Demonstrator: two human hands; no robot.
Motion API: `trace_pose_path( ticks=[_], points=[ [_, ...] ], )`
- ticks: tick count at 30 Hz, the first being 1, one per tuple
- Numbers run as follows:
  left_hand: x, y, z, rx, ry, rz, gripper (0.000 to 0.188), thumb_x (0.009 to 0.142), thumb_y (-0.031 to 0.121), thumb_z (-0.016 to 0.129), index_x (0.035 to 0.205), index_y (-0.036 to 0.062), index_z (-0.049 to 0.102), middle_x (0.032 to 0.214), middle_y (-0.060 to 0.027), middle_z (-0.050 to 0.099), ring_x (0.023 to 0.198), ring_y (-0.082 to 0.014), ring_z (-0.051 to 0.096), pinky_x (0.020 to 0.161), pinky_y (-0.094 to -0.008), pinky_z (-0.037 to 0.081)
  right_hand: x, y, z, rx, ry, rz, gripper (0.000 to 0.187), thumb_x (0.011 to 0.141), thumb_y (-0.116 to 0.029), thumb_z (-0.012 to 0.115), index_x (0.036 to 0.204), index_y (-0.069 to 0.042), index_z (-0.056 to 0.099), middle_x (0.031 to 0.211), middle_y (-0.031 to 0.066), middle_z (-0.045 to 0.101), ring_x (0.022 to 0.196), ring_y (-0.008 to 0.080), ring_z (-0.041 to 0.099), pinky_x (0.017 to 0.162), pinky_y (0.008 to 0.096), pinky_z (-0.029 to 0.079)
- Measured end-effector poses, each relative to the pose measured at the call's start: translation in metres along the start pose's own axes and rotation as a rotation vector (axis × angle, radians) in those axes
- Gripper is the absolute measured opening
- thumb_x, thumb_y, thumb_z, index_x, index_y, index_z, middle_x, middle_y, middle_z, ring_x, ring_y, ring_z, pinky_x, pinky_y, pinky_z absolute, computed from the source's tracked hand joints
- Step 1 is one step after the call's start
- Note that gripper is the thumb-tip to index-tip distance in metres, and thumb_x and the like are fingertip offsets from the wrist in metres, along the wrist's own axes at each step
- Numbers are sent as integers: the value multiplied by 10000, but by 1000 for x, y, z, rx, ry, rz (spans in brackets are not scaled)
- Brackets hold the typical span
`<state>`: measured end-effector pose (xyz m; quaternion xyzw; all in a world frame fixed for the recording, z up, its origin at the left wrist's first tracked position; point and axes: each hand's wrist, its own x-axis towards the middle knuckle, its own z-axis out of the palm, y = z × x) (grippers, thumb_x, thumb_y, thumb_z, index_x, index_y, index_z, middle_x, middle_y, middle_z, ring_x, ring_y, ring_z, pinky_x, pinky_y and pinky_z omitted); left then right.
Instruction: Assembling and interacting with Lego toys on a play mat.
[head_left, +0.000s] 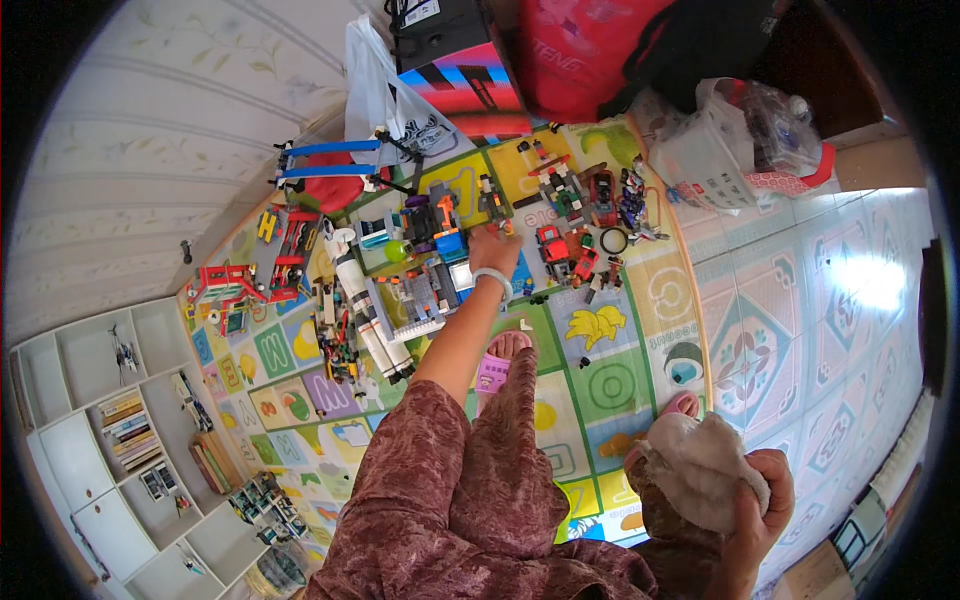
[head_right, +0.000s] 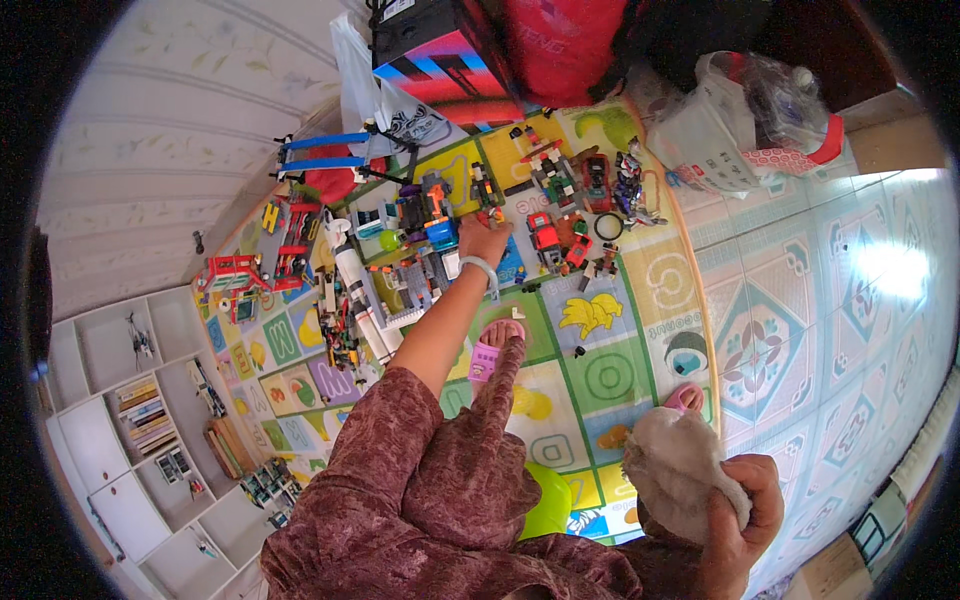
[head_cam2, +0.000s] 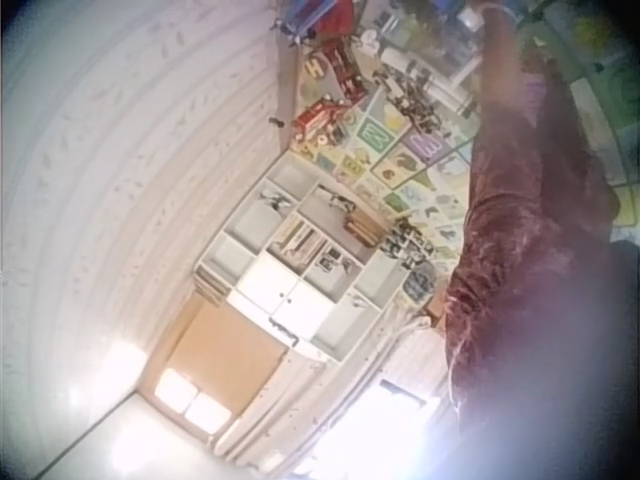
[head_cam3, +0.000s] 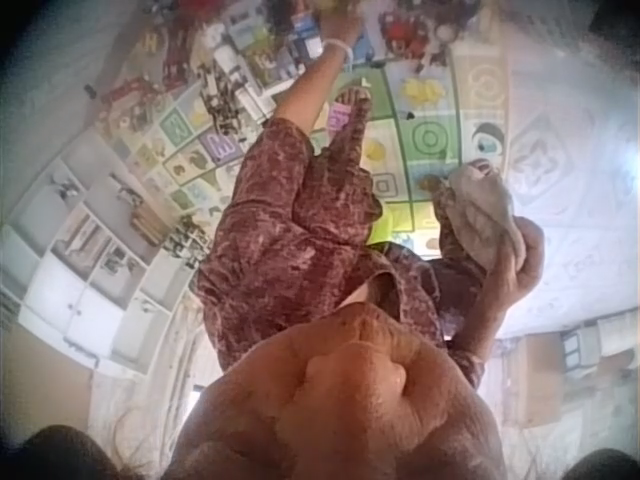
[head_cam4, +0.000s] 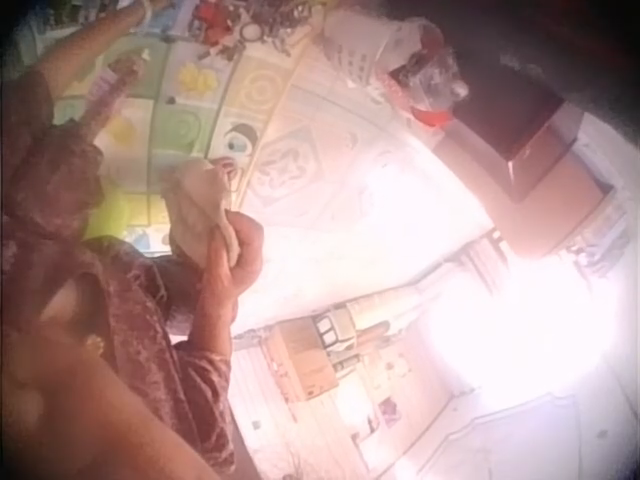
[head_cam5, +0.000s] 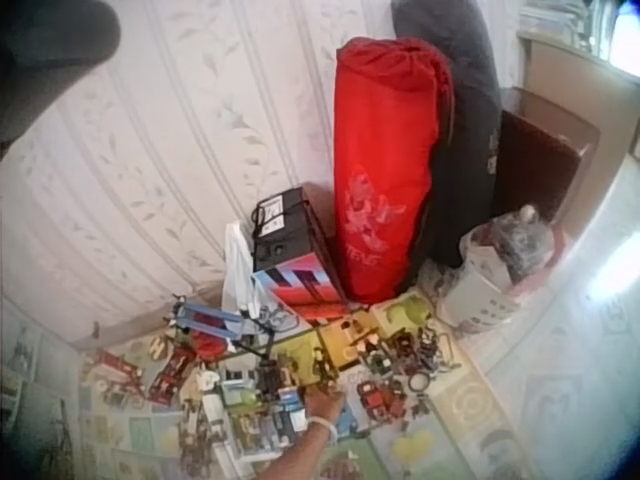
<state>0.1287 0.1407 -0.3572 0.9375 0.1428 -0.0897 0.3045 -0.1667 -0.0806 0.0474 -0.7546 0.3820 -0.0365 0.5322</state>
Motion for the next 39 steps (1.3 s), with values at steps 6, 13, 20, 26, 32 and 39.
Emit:
trace_pose_path(
  ticks=[6,13,20,26,32,39],
  points=[
    [29,-20,4,-209,-166,-124,636,640,296,798,1085,-57,512,1085,-252,621,1055,-393,612,896,-442,498,0,1,-3,-23,-19,-28,201,703,16,552,899,10,594,923,70,541,872,157,499,806,266,387],
    [34,-36,-3,-671,-386,-229,407,729,139,759,1027,-15,527,909,-104,625,824,-212,631,686,-364,513,0,5,-8,-35,-26,-99,212,681,42,579,887,15,620,912,92,574,874,179,541,809,279,411],
    [-8,-19,-47,-1127,-530,-369,345,813,-36,628,1125,75,531,871,-57,623,638,-152,570,517,-287,459,-7,9,-6,-4,-20,-84,196,706,58,608,896,19,630,889,77,588,847,164,561,782,263,432],
    [-50,-1,-100,-1032,-751,-51,377,810,-56,613,1163,34,516,963,-120,650,643,-149,557,538,-294,439,-9,14,-6,-34,-8,-149,142,776,5,651,918,-2,649,838,59,642,783,144,607,736,266,464],
    [-127,72,-190,-1248,-1039,84,351,813,45,639,1144,-2,534,965,-111,631,643,-143,527,560,-285,413,-2,9,-3,37,5,-254,203,785,-75,699,975,-6,675,864,85,685,812,160,640,766,287,492],
    [-212,157,-259,-1124,-1355,251,391,734,98,621,1098,-32,561,839,-63,579,659,-130,512,570,-256,360,22,9,-8,92,115,-291,292,820,-224,710,1017,-7,703,917,94,696,871,161,641,793,310,498]
  ],
)
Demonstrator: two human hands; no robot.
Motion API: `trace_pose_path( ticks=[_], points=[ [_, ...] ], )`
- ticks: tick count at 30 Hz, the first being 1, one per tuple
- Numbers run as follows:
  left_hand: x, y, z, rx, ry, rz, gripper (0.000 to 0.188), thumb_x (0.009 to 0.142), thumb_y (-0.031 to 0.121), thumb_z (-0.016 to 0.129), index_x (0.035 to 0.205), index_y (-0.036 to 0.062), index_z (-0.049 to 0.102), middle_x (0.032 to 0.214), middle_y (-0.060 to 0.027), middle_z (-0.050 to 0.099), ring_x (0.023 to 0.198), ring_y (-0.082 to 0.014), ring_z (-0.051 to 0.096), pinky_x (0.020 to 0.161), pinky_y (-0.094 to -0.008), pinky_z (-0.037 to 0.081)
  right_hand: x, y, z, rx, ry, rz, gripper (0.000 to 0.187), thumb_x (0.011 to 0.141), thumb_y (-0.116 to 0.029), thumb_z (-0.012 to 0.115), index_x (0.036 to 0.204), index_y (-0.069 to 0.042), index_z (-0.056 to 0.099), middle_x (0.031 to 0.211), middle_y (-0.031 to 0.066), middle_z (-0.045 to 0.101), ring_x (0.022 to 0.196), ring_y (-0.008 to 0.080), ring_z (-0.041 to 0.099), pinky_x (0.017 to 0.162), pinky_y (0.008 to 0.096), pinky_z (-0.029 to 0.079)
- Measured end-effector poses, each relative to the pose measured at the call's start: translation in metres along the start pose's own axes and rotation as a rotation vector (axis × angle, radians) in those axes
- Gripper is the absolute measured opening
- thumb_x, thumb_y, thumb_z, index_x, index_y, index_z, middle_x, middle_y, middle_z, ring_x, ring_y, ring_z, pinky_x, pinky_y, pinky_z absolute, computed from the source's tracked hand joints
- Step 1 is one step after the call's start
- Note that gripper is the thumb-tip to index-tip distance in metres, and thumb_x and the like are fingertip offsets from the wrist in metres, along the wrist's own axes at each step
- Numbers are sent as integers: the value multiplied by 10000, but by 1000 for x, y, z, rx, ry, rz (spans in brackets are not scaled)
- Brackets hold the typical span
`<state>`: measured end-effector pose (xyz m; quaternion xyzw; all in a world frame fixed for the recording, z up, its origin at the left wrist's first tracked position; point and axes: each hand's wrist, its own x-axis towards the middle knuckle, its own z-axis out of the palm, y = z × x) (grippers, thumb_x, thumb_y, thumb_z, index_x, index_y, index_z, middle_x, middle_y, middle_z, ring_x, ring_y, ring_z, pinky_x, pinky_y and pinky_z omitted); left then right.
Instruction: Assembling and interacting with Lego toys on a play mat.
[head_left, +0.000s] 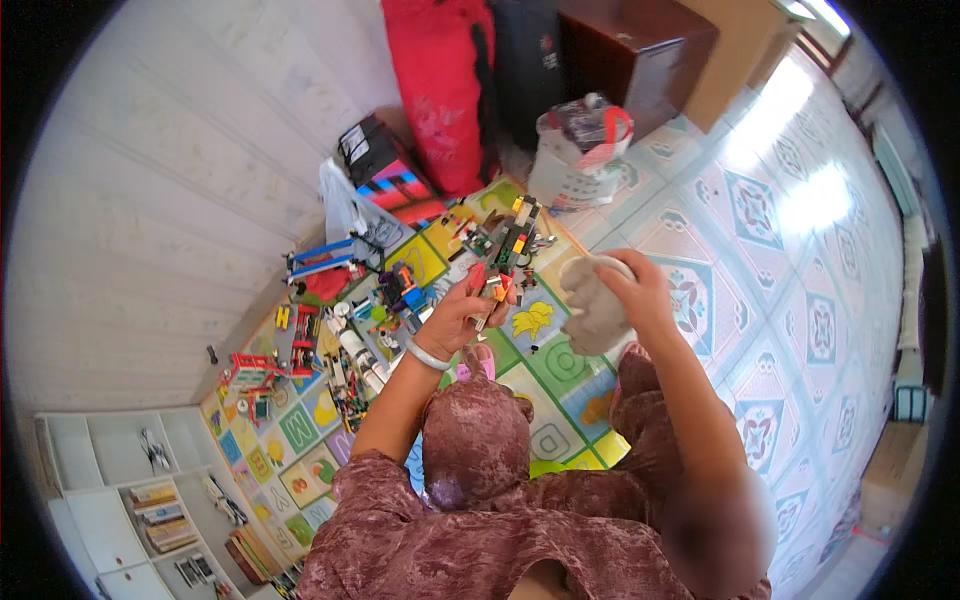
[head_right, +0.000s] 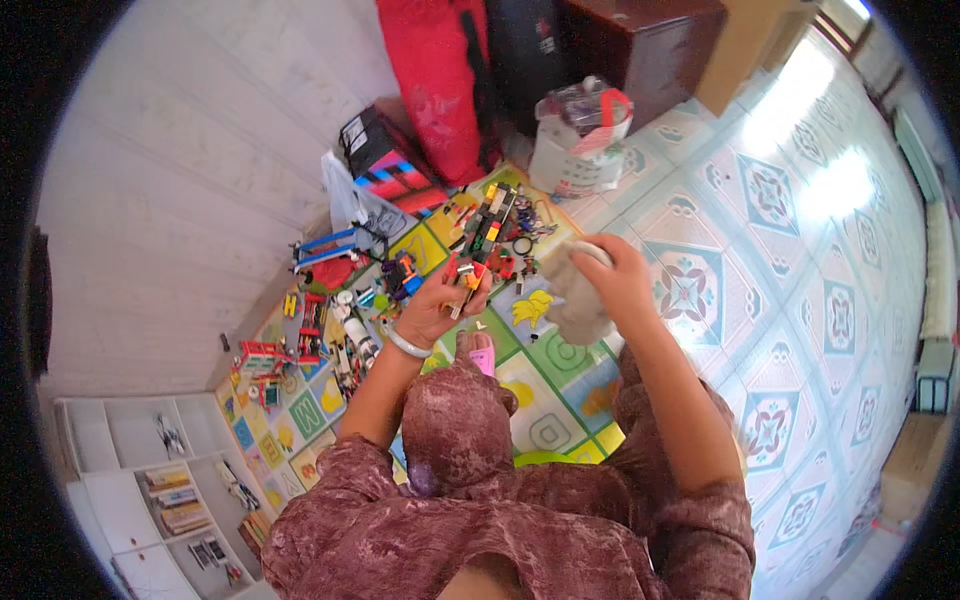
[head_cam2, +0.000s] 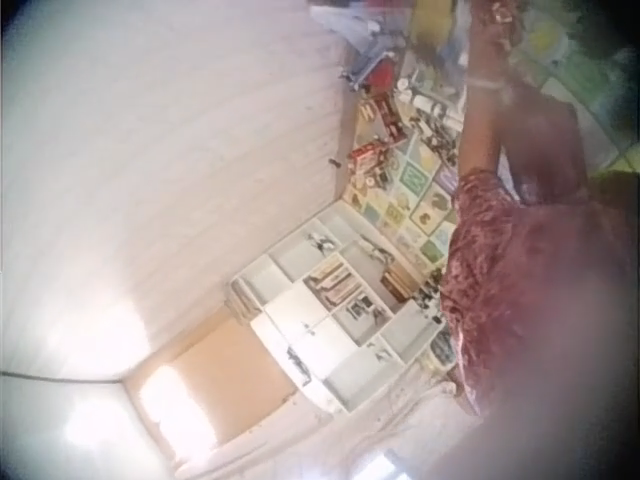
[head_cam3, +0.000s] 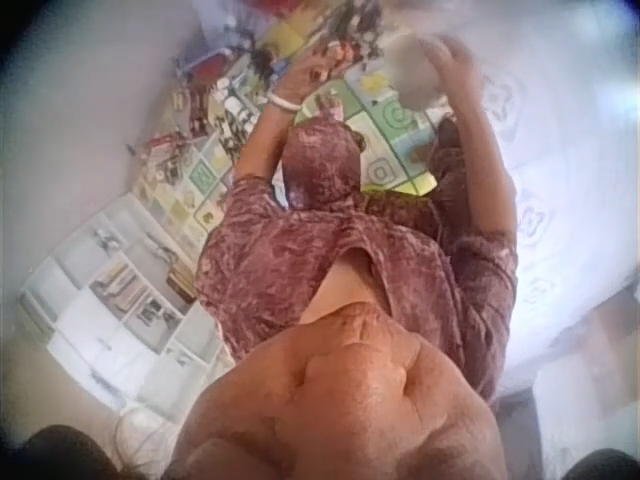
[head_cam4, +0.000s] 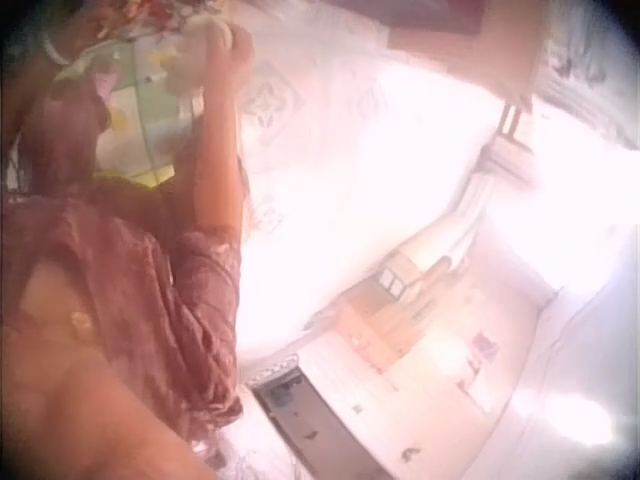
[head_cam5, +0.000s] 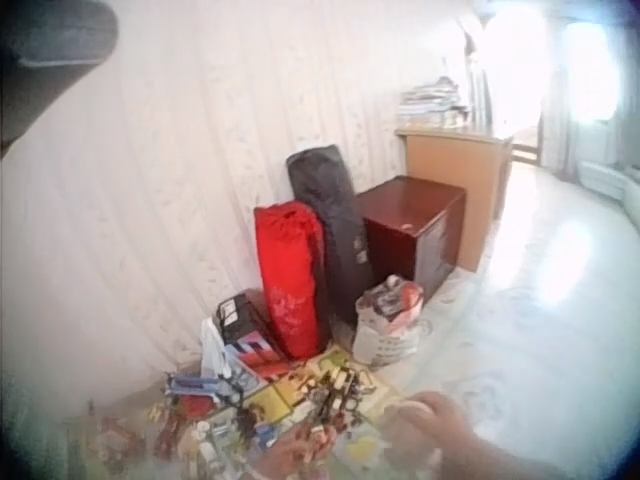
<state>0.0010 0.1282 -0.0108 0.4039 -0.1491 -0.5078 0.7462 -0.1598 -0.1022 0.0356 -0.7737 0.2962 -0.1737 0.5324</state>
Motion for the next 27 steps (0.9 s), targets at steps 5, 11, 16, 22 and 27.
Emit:
trace_pose_path(
  ticks=[5,11,16,22,27],
  points=[
    [-9,24,65,155,-261,-96,469,791,291,696,1127,-4,558,960,-89,613,687,-118,513,591,-239,378,9,-9,-1,455,-93,33,334,905,-313,675,1074,-25,694,955,40,685,852,133,619,777,295,495],
    [-9,27,118,351,-277,-144,587,1017,571,291,1336,100,437,1008,-154,639,712,-173,575,627,-284,461,6,-20,-34,778,-321,184,328,907,-319,680,1089,-47,691,995,16,664,870,85,603,771,249,488],
    [-2,18,166,180,-147,-276,687,993,640,191,1262,86,496,983,-169,650,684,-215,619,626,-298,503,-3,-24,-59,762,-389,107,344,897,-327,693,1090,-42,692,969,6,670,866,84,604,760,253,494],
    [-1,-4,170,232,-24,-188,607,1022,561,272,1179,38,538,793,-160,660,654,-218,635,608,-315,521,0,-14,-61,613,-433,100,377,899,-350,690,1100,-32,685,977,24,676,843,99,619,743,267,503],
    [-5,-17,153,47,36,-178,584,1012,582,294,1140,64,530,766,-128,625,672,-216,616,612,-317,492,9,-2,-39,592,-286,141,467,893,-446,676,1126,-42,688,949,29,665,826,115,593,721,272,475]
  ],
)
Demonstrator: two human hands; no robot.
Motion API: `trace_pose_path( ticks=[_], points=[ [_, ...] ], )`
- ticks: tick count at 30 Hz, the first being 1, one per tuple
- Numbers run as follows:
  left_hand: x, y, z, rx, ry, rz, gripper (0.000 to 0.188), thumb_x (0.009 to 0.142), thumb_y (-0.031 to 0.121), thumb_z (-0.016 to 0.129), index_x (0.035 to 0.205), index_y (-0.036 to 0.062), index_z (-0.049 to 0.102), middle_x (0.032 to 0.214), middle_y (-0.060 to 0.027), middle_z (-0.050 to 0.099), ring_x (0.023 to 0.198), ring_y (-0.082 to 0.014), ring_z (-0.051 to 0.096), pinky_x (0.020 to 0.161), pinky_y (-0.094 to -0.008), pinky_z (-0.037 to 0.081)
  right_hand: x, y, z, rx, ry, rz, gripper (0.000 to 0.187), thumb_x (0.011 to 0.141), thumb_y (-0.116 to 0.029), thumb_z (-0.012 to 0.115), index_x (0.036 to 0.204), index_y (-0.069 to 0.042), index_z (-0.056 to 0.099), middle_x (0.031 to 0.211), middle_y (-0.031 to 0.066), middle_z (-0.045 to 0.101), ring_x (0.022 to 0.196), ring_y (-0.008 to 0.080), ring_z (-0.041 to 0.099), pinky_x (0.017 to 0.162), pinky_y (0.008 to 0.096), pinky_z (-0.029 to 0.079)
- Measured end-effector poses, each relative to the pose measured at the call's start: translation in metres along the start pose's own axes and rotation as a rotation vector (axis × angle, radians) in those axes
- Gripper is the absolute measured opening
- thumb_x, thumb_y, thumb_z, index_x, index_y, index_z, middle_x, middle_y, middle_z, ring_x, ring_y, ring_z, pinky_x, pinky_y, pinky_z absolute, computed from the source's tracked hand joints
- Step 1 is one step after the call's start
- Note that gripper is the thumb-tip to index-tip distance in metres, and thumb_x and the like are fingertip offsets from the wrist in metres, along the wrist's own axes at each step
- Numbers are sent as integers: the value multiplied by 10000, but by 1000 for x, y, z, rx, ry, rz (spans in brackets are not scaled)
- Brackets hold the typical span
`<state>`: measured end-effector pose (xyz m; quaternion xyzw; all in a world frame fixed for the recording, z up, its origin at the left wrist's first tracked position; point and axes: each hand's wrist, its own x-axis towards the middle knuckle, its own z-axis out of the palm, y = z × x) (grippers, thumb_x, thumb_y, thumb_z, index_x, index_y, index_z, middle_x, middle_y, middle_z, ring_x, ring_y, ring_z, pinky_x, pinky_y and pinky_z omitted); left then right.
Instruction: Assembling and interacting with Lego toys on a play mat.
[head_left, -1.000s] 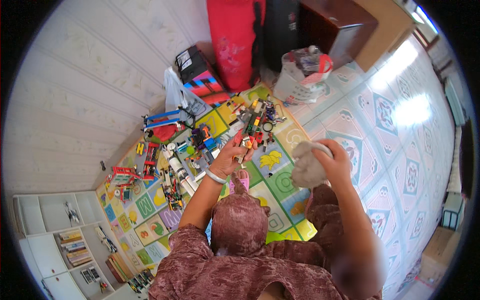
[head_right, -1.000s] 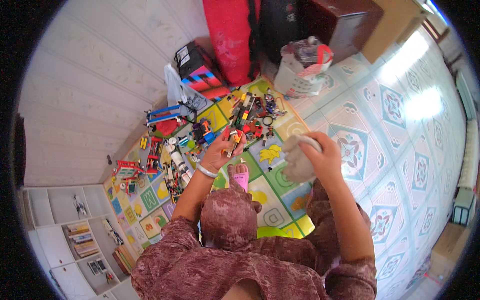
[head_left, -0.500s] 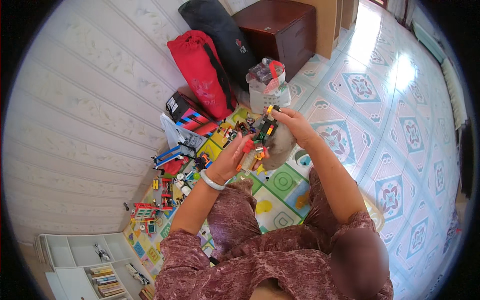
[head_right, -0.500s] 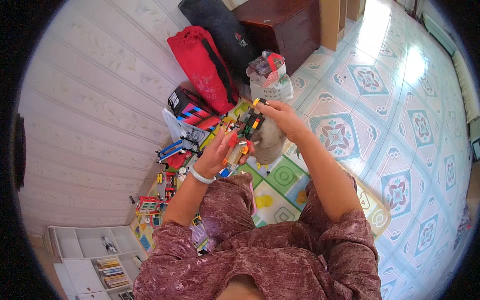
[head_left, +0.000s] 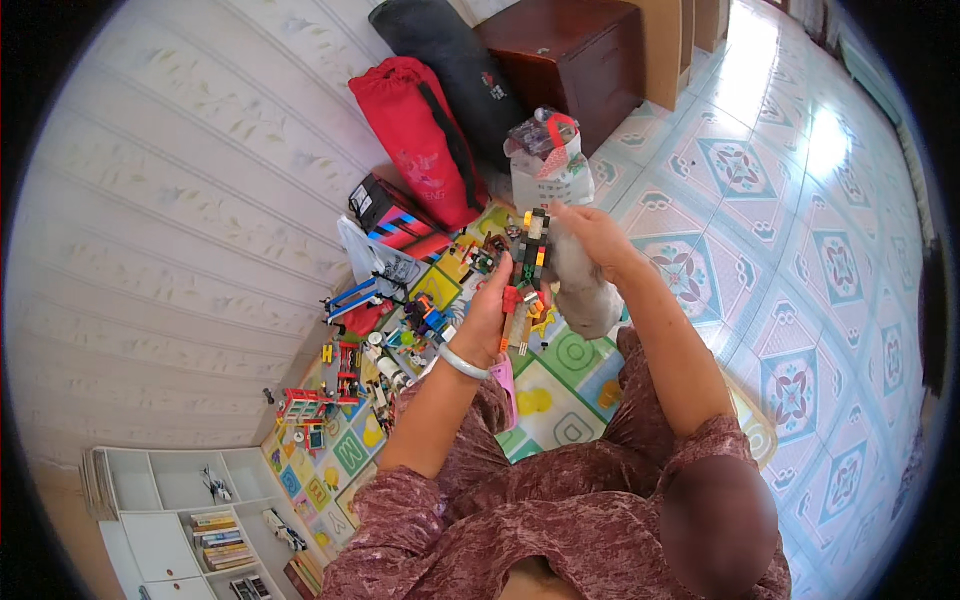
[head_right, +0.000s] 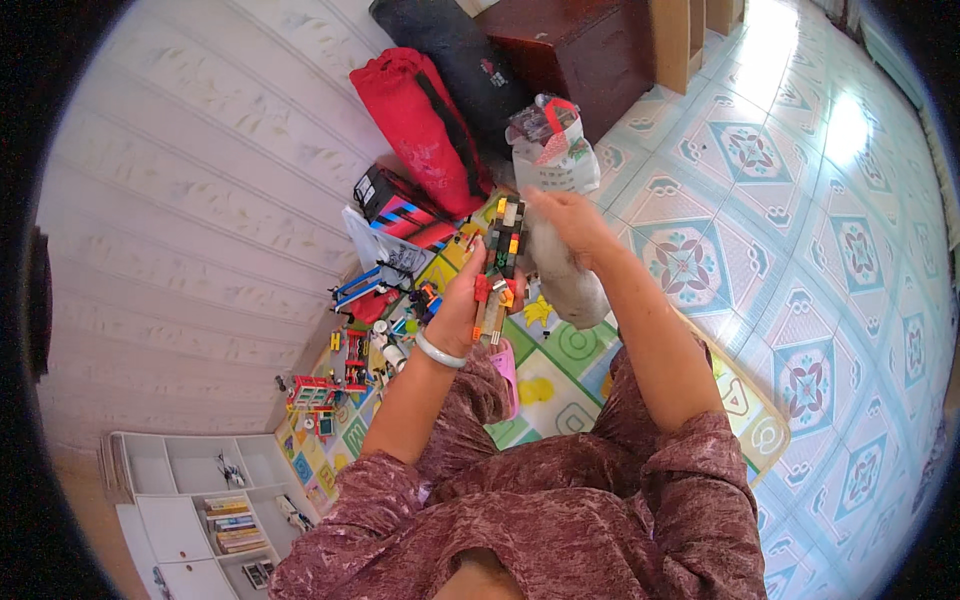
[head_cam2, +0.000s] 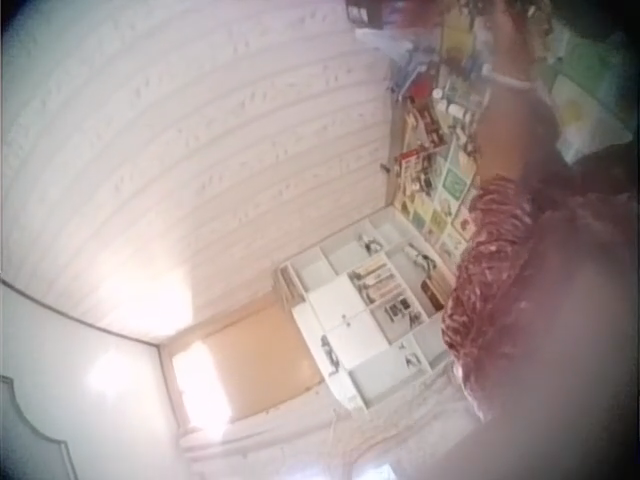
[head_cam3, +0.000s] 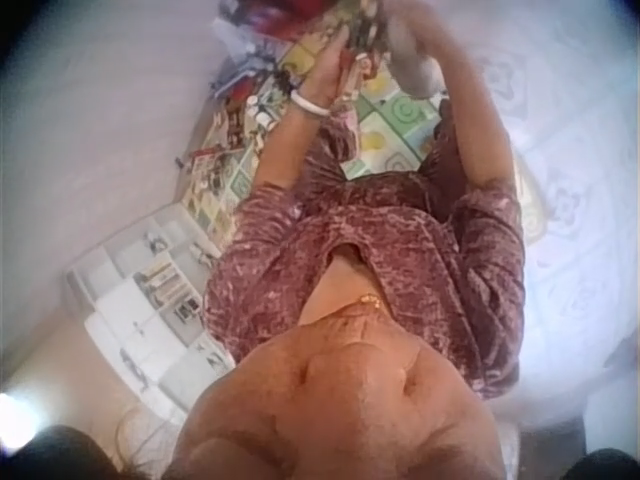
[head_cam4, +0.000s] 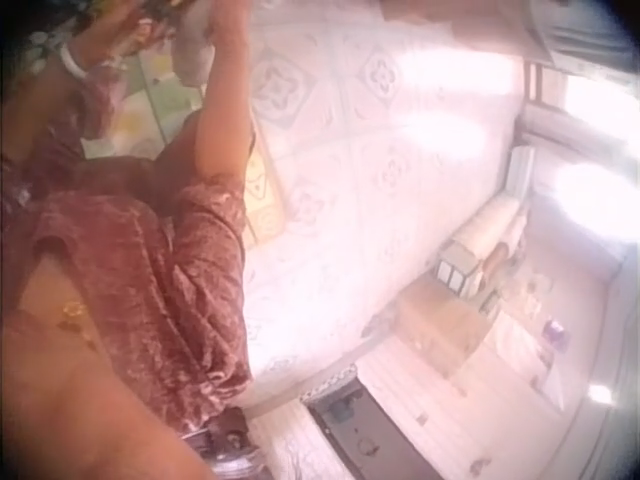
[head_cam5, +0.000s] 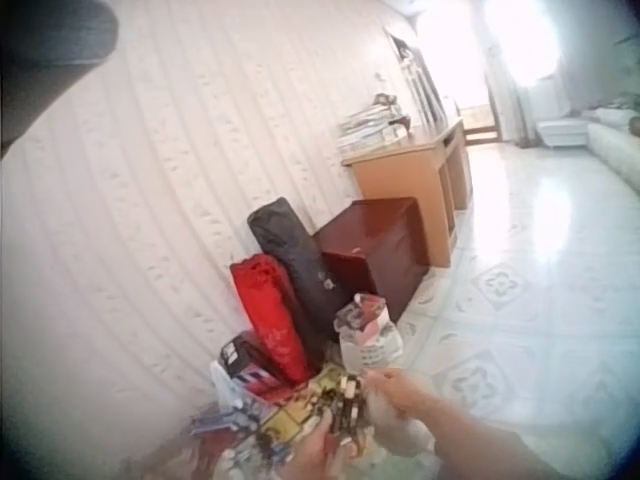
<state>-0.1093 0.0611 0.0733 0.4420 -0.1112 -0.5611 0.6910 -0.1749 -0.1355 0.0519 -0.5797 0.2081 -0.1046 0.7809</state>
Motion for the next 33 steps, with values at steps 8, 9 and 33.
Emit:
trace_pose_path(
  ticks=[8,9,33],
  points=[
    [-3,7,-15,-48,94,138,560,1022,564,276,1134,76,528,875,-109,636,715,-206,613,601,-321,508,3,-12,22,200,239,-332,293,855,-250,720,1060,-44,692,937,42,682,862,157,630,765,301,495],
    [-1,7,-19,-59,90,137,560,1022,564,276,1134,76,528,875,-109,636,715,-206,613,601,-321,508,0,-11,29,189,241,-328,293,855,-250,720,1060,-44,692,937,42,682,862,157,630,765,301,495],
    [-3,-6,-61,-21,193,-88,436,991,523,460,1163,143,589,927,-62,671,733,-184,676,604,-330,566,-20,3,61,-850,275,-532,238,767,-214,728,952,-68,696,947,134,678,867,331,661,759,396,519]
  ],
)
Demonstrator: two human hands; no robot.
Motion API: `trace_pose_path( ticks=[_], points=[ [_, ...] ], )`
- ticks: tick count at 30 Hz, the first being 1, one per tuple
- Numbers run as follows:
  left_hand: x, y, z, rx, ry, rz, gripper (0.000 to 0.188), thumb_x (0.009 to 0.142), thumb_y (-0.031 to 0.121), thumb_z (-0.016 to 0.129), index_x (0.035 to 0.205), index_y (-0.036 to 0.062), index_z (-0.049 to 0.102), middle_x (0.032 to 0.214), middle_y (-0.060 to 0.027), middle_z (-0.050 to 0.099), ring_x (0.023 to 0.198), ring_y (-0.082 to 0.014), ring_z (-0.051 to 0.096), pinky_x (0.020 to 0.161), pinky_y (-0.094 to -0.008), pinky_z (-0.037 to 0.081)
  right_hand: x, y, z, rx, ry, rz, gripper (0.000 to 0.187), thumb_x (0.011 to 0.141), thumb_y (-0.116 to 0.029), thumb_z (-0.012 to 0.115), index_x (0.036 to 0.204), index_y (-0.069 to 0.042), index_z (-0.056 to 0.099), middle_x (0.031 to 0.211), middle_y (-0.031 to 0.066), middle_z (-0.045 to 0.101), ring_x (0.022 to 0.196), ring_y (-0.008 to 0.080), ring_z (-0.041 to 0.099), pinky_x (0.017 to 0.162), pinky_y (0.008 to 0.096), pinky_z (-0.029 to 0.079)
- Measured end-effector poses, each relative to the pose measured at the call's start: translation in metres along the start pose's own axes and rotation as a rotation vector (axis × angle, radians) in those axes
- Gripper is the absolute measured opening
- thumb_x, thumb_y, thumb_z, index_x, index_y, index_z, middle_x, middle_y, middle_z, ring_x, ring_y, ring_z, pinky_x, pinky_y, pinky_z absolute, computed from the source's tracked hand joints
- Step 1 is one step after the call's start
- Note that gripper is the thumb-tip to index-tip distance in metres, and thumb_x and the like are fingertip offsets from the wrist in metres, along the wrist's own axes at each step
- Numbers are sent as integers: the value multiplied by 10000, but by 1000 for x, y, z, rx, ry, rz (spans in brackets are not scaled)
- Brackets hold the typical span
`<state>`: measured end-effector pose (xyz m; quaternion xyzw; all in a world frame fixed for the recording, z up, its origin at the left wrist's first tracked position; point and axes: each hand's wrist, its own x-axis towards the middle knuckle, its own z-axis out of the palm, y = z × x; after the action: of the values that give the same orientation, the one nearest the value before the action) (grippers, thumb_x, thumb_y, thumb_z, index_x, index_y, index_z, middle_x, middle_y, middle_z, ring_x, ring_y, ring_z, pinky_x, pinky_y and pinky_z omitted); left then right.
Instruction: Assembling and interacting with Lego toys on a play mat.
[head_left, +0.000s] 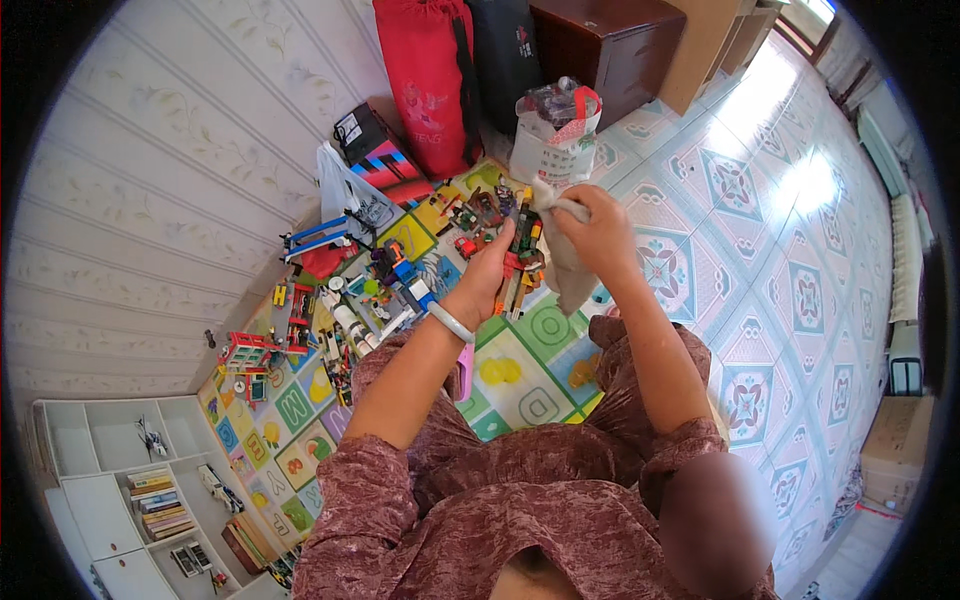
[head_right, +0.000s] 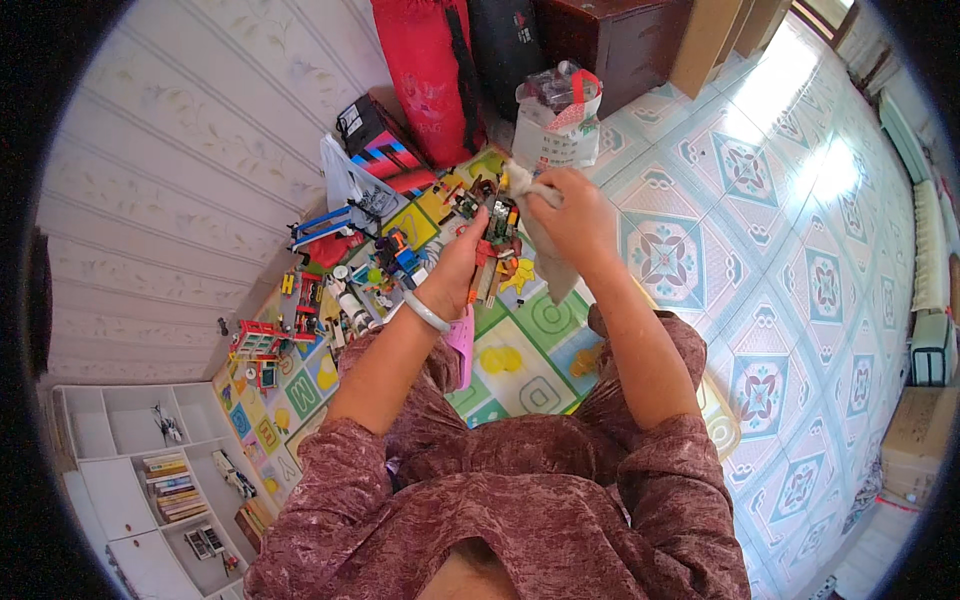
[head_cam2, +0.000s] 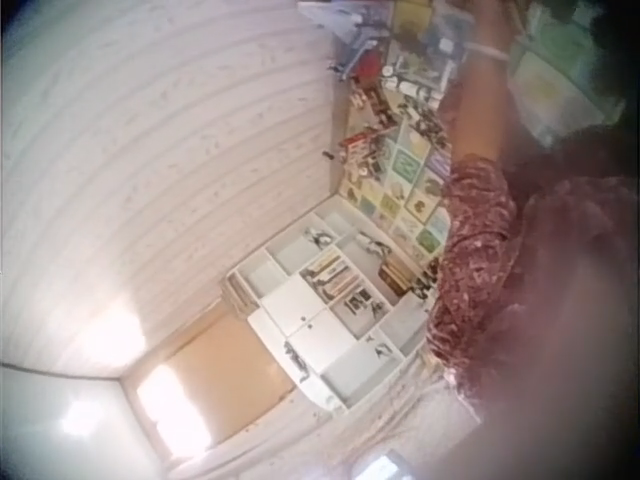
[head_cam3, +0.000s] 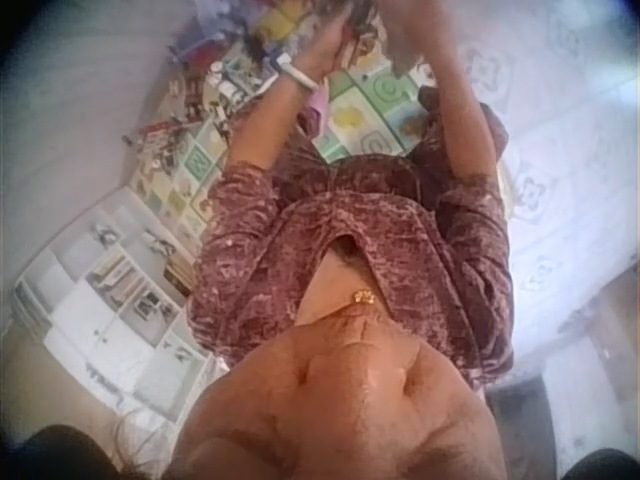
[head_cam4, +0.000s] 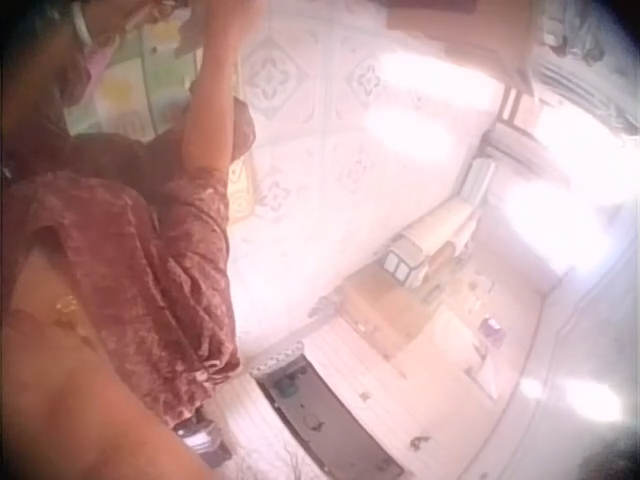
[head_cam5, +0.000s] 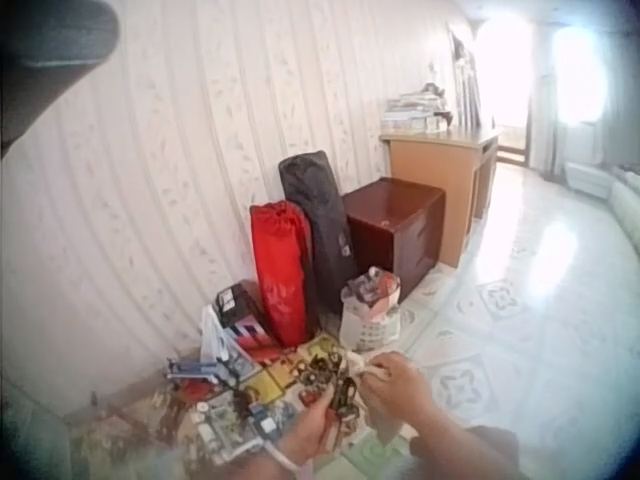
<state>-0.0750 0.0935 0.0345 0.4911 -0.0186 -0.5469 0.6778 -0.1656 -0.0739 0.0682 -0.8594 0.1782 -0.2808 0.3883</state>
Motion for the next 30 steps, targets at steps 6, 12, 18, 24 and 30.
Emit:
trace_pose_path(
  ticks=[6,12,18,24,30],
  points=[
    [13,-5,5,-2,20,13,482,994,574,386,1125,152,581,865,-67,670,667,-185,653,593,-323,557,-3,6,8,72,-10,-179,210,764,-195,731,940,-87,697,900,123,663,840,329,650,726,404,515],
    [26,-6,-5,6,-46,-68,510,1016,568,314,1139,132,549,871,-92,651,649,-189,628,563,-319,514,7,18,11,-196,-33,-169,189,775,-199,711,924,-84,697,891,124,650,822,344,643,708,411,509],
    [27,-5,-12,10,-153,-41,550,1019,580,263,1138,120,540,851,-84,634,657,-176,610,560,-294,467,19,24,2,-120,130,-26,241,785,-261,693,962,-98,711,915,137,669,855,347,652,746,432,517],
    [25,-6,-9,54,-30,-48,549,1014,590,265,1190,142,529,869,-73,636,689,-187,617,585,-303,496,2,24,26,-97,-44,-119,238,770,-226,699,960,-85,719,890,145,667,840,358,647,736,425,522],
    [26,-5,-3,-1,-2,35,552,1025,558,275,1225,119,543,1001,-52,642,777,-178,632,645,-317,529,-4,25,24,90,-160,-33,220,764,-218,709,937,-84,730,889,157,682,854,351,658,751,407,529]
  ],
)
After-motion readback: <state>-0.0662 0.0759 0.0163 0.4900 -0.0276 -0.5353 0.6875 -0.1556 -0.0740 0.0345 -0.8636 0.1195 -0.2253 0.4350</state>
